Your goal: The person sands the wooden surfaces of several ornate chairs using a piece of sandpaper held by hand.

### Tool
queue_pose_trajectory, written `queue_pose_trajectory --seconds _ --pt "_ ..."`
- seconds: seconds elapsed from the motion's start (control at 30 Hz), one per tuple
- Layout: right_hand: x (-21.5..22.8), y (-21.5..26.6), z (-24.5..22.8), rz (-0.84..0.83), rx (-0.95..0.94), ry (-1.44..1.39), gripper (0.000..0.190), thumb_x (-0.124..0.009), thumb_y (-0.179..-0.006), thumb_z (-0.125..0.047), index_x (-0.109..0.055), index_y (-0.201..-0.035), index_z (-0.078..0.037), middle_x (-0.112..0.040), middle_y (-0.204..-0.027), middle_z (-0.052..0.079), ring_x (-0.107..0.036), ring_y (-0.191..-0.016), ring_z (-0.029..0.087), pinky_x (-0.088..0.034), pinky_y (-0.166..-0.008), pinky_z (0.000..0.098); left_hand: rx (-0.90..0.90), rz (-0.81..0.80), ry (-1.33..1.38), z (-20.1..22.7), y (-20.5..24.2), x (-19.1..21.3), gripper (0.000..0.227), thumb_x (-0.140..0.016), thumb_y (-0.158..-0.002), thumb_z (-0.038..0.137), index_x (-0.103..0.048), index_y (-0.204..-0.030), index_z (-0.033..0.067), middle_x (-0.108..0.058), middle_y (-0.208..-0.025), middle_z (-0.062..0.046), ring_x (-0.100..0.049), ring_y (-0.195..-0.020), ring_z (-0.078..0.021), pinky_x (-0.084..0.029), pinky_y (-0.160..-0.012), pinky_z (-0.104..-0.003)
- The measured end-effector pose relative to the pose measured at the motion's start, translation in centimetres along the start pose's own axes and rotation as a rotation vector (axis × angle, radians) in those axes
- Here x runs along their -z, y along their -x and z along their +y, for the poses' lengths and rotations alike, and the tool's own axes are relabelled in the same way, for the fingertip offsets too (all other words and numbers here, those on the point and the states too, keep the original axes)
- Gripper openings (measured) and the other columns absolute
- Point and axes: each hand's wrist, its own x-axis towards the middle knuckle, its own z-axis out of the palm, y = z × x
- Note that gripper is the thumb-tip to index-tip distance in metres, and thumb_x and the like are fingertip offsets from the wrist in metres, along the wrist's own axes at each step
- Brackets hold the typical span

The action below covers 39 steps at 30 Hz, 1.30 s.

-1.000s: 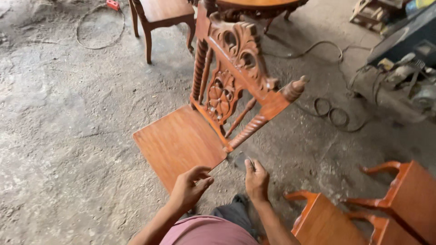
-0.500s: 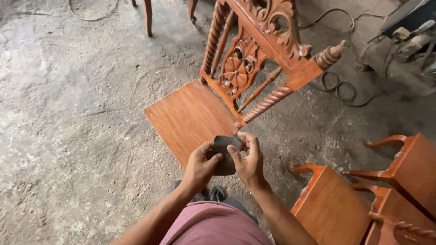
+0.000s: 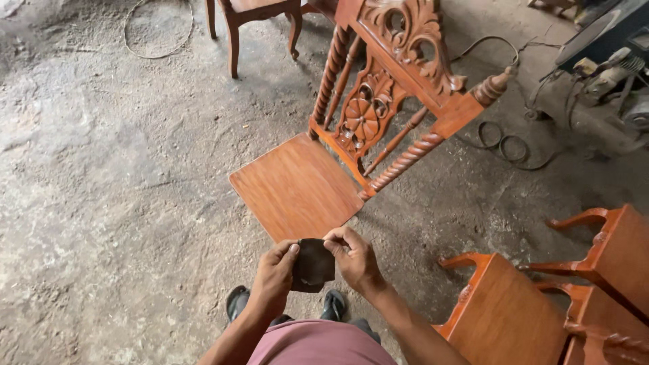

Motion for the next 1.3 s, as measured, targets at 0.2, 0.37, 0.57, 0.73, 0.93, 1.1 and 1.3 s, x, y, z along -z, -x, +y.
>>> queue_pose_trajectory --seconds 0.2,0.37,0.57,0.73,0.93,1.1,1.3 --pt "-11.1 -1.8 -2.7 0.019 -0.048 0.042 0.013 -0.075 -0.091 -0.010 -0.066 -0.097 -0.004 -0.071 -0.089 0.009 -0.072 -0.082 0.022 -0.056 -0.073 0.0334 0.033 0.075 -0.022 4.1 0.5 9.1 0.026 -0.060 -0.095 0.013 -0.065 -0.118 0.0016 -0.074 -0.098 -0.009 -0.072 -0.083 -0.0160 -0.062 -0.071 -0.034" --pt "-22.7 -4.4 -7.6 0.011 0.028 -0.043 0.010 -0.074 -0.096 -0.013 -0.069 -0.102 -0.006 -0.073 -0.096 0.010 -0.072 -0.090 0.022 -0.057 -0.078 0.0350 0.039 0.111 -0.193 7.1 0.6 21.2 0.026 -0.064 -0.092 0.006 -0.068 -0.117 -0.0014 -0.075 -0.101 -0.014 -0.073 -0.086 -0.0183 -0.061 -0.077 -0.036" --pt "-29.1 -7.4 -12.8 -0.233 -0.382 -0.215 0.052 -0.081 -0.086 -0.024 -0.064 -0.133 -0.008 -0.064 -0.100 0.011 -0.061 -0.097 0.023 -0.051 -0.089 0.0363 0.022 -0.076 -0.133 14.4 -0.3 28.7 0.022 -0.059 -0.093 0.005 -0.068 -0.111 -0.0054 -0.079 -0.101 -0.013 -0.077 -0.085 -0.0232 -0.065 -0.078 -0.038" --pt "-29.8 -10.3 -11.1 -0.077 -0.188 -0.167 0.029 -0.072 -0.096 -0.021 -0.074 -0.119 -0.003 -0.069 -0.103 0.009 -0.066 -0.098 0.021 -0.052 -0.088 0.0332 -0.015 -0.272 -0.306 18.7 -5.3 27.5 0.016 -0.061 -0.090 0.000 -0.069 -0.103 -0.0025 -0.079 -0.091 -0.009 -0.077 -0.082 -0.0158 -0.065 -0.077 -0.032" --pt "-29.0 -15.6 -7.0 0.176 -0.186 -0.082 0.019 -0.067 -0.100 -0.019 -0.074 -0.107 -0.002 -0.069 -0.090 0.007 -0.066 -0.083 0.018 -0.052 -0.077 0.0297 -0.143 -0.284 -0.588 22.9 -13.9 25.6 0.010 -0.070 -0.084 0.001 -0.071 -0.094 -0.0006 -0.076 -0.079 -0.006 -0.071 -0.076 -0.0108 -0.059 -0.070 -0.028" --pt "-29.3 -22.3 -5.0 0.213 -0.247 -0.204 0.020 -0.068 -0.100 -0.021 -0.073 -0.109 -0.004 -0.070 -0.090 0.005 -0.065 -0.083 0.014 -0.053 -0.076 0.0292 -0.225 -0.413 -0.805 27.2 -22.8 24.7 0.006 -0.069 -0.086 0.004 -0.071 -0.092 0.0012 -0.076 -0.076 -0.006 -0.072 -0.075 -0.0107 -0.059 -0.068 -0.029" --pt "-27.3 -31.5 -4.8 0.200 -0.236 -0.215 0.026 -0.071 -0.099 -0.023 -0.072 -0.112 -0.001 -0.072 -0.094 0.008 -0.067 -0.089 0.015 -0.054 -0.080 0.0308 -0.237 -0.536 -0.889 34.2 -29.8 22.1 0.011 -0.068 -0.087 0.006 -0.071 -0.097 0.0021 -0.077 -0.080 -0.010 -0.075 -0.077 -0.0151 -0.059 -0.068 -0.031"
